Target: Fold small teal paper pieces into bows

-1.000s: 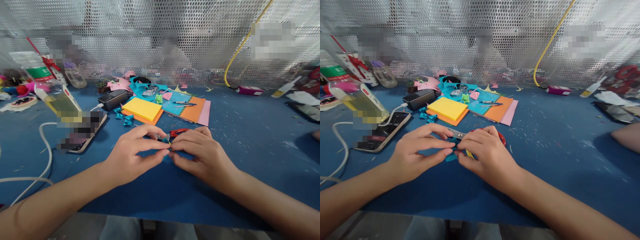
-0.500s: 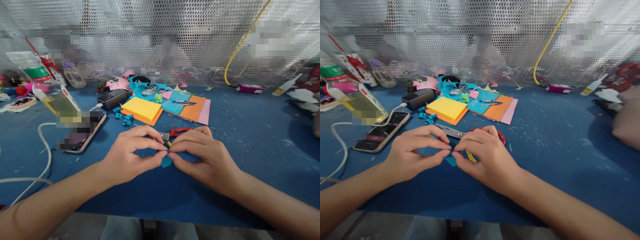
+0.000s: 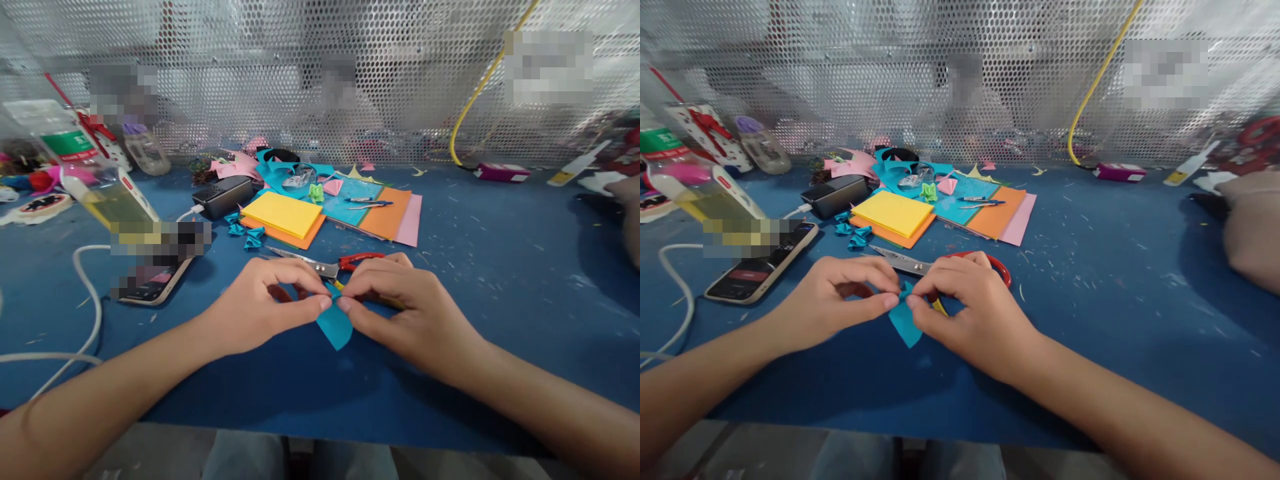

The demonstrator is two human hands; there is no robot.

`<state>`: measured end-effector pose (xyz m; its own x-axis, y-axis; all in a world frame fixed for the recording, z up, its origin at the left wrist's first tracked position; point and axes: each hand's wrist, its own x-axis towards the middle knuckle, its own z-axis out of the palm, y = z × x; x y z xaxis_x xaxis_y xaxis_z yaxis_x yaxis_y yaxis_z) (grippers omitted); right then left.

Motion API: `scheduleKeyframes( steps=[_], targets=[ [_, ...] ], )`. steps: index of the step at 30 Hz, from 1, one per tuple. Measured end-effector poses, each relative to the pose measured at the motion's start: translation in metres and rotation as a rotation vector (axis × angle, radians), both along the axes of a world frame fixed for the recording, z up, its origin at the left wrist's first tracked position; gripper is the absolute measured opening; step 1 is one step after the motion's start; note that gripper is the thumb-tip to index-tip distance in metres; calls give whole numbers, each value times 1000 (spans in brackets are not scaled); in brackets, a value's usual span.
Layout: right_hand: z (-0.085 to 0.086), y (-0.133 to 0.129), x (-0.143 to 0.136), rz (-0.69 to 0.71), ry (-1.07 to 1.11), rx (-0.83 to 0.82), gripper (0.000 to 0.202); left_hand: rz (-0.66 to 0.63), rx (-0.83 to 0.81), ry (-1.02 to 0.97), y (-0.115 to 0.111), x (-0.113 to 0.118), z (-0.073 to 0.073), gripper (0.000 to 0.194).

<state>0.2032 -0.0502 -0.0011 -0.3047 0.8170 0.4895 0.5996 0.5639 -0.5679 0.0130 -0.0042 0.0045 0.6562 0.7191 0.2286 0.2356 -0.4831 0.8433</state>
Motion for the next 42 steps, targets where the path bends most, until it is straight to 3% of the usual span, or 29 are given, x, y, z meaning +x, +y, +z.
scheduleKeyframes(
  steps=[18, 29, 36, 42],
  targets=[
    [-5, 1, -3, -6, 7, 5, 4, 72, 297, -21, -6, 2, 1, 8],
    [-7, 1, -7, -67, 9, 36, 9, 158, 716, -44, -8, 8, -8, 9],
    [-7, 1, -6, -63, 22, 51, 11, 167, 693, -70, -9, 9, -8, 8],
    [-7, 1, -3, -77, 0, 45, 5, 208, 420, -70, -11, 7, -5, 7]
  ],
)
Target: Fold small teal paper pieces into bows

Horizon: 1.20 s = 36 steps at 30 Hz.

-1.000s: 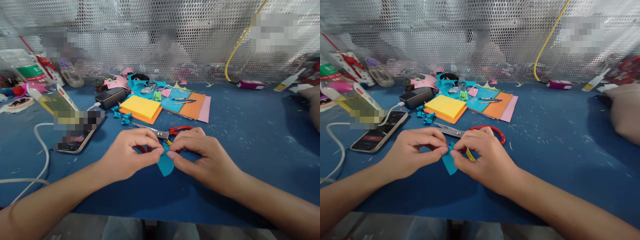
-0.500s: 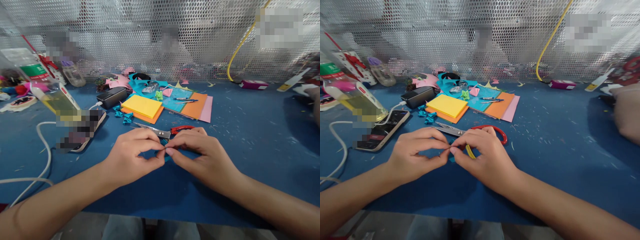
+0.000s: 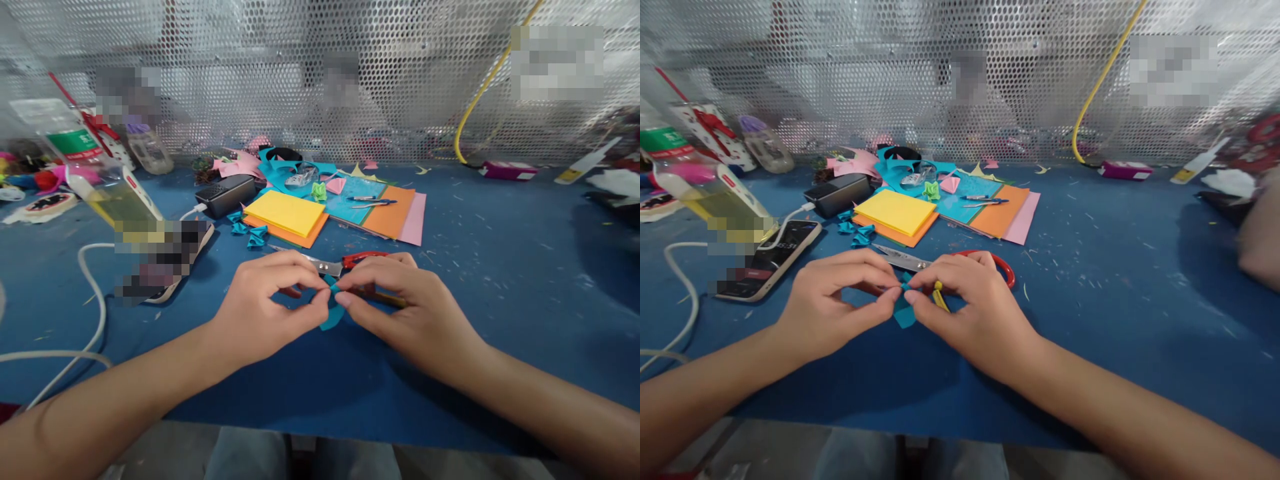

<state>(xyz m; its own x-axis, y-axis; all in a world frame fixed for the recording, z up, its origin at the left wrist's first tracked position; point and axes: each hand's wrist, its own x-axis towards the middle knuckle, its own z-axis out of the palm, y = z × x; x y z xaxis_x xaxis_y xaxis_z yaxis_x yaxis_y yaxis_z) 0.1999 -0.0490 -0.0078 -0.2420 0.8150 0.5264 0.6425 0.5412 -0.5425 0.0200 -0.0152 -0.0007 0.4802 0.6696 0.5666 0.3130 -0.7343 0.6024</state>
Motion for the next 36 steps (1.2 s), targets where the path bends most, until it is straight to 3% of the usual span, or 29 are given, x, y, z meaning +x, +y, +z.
scheduleKeyframes(
  steps=[3, 10, 24, 36],
  targets=[
    [0, 1, 1, -16, -18, -3, 8, -6, -63, 4, 0, -2, 0, 6],
    [0, 1, 1, 3, -60, 112, 9, -60, 57, 13, 3, -3, 0, 10],
    [-2, 3, 3, 21, -106, 186, 8, -87, -67, -6, 5, -4, 1, 7],
    [1, -2, 4, 22, -99, 232, 6, -61, -234, 95, 3, -4, 3, 6]
  ],
)
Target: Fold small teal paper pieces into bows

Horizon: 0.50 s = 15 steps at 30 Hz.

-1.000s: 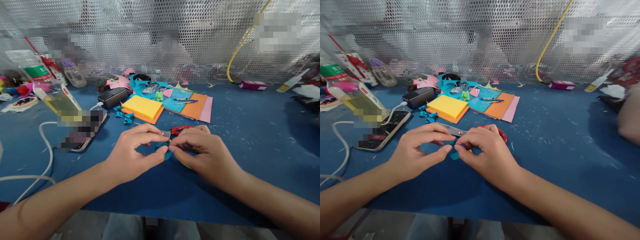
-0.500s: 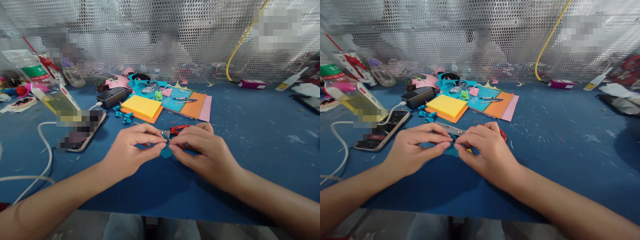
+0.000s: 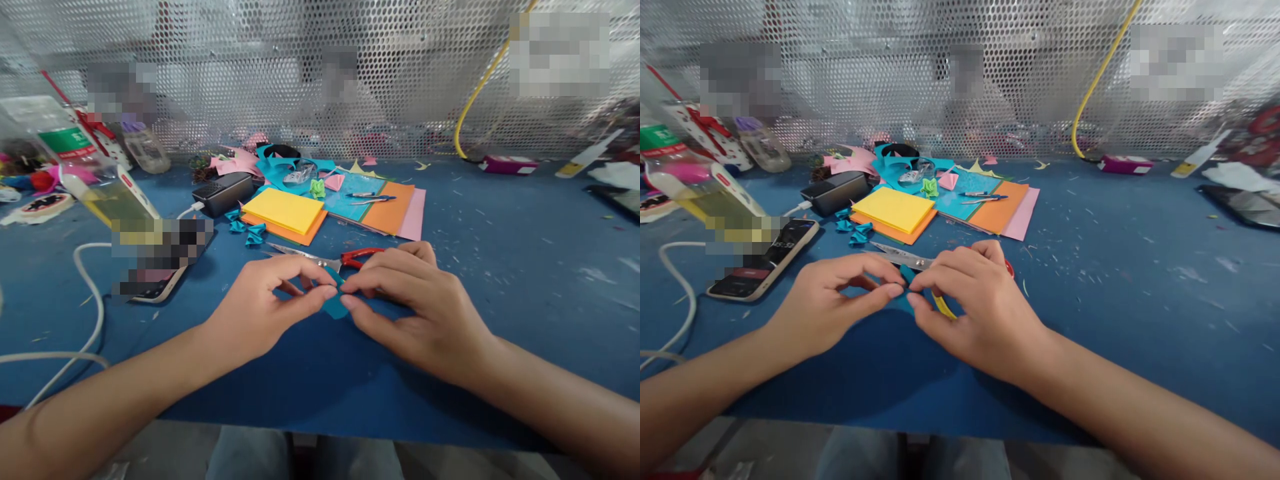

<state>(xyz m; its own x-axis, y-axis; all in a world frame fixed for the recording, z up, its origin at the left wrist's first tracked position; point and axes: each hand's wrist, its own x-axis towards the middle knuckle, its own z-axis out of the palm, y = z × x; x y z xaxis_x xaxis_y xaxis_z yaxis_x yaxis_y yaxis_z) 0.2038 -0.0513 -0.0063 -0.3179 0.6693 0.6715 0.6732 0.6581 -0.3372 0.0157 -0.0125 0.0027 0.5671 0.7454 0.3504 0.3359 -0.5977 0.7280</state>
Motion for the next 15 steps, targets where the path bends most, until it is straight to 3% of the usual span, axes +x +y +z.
scheduleKeyframes(
  steps=[9, 15],
  targets=[
    [-2, 2, 0, 35, -36, 9, 8, 37, 54, -48, -2, 0, 1, 3],
    [-2, 0, 1, 114, -87, -55, 7, -50, 28, -43, -1, -2, -1, 11]
  ],
)
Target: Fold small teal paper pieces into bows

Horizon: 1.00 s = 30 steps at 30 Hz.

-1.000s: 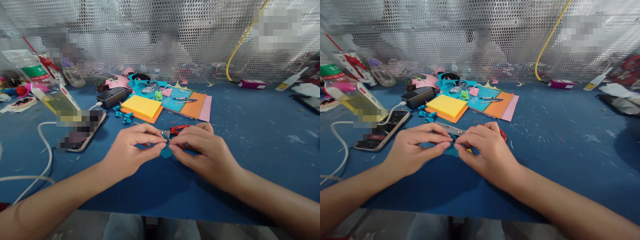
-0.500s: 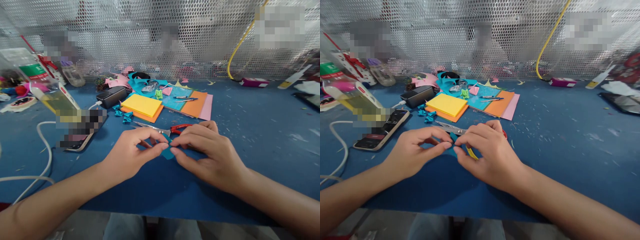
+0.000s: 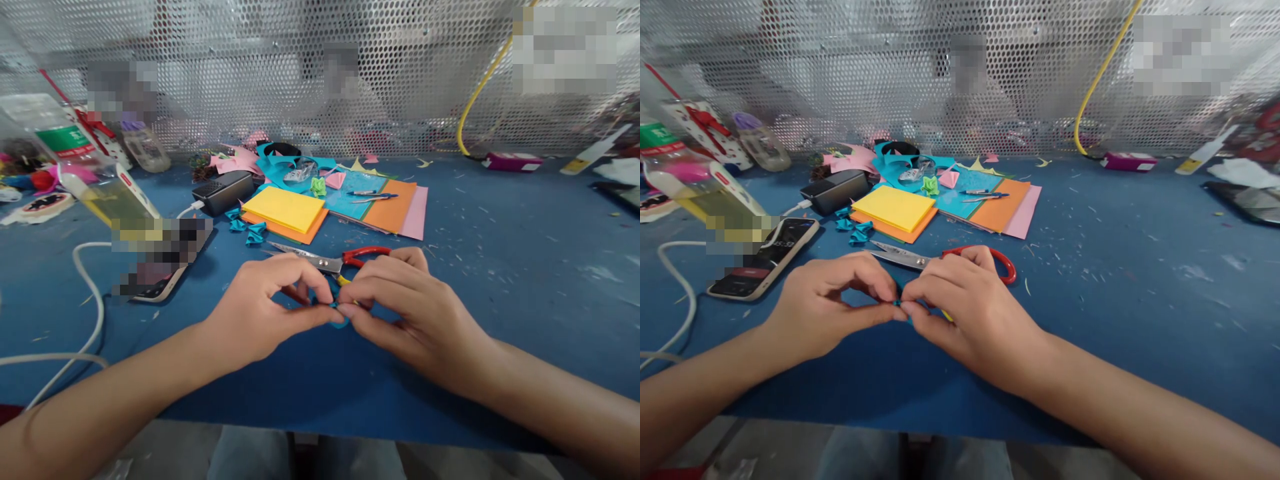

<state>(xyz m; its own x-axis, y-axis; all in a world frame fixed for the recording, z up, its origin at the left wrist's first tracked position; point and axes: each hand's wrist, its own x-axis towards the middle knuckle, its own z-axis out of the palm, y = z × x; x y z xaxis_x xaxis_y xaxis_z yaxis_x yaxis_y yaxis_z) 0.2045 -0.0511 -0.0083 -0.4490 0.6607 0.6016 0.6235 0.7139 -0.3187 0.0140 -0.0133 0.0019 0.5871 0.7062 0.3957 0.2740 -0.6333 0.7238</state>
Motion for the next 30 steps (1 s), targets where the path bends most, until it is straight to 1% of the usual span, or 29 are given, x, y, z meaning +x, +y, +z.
scheduleKeyframes(
  steps=[3, 6, 9, 11, 13, 16, 18, 22, 26, 30],
  targets=[
    [0, 0, 1, 12, -28, -9, 7, -50, 51, 2, 1, -1, -1, 11],
    [-1, 1, 2, -2, -33, 4, 7, -134, 180, -9, 2, 0, 0, 7],
    [-1, 2, 3, -26, -9, 38, 6, -134, 280, -31, 3, 0, 2, 6],
    [0, 2, 3, -41, 13, 54, 7, -117, 300, -33, 2, 0, 3, 9],
    [2, 2, 2, -45, 30, 54, 8, -111, 256, -24, 1, -1, 2, 10],
    [4, 1, 1, -53, 33, 54, 6, -39, 88, -25, 0, -3, 0, 8],
    [4, 1, 1, -61, 25, 64, 7, 1, 6, -19, -1, -3, -1, 11],
    [0, 2, 2, -65, 7, 79, 7, -21, 9, 11, -1, -2, 1, 14],
    [-3, 1, 3, -37, -73, 70, 4, -37, 2, 89, 1, -1, 4, 7],
    [-3, 0, 5, -6, -131, 74, 10, -24, -35, 167, 2, -2, 5, 2]
  ],
)
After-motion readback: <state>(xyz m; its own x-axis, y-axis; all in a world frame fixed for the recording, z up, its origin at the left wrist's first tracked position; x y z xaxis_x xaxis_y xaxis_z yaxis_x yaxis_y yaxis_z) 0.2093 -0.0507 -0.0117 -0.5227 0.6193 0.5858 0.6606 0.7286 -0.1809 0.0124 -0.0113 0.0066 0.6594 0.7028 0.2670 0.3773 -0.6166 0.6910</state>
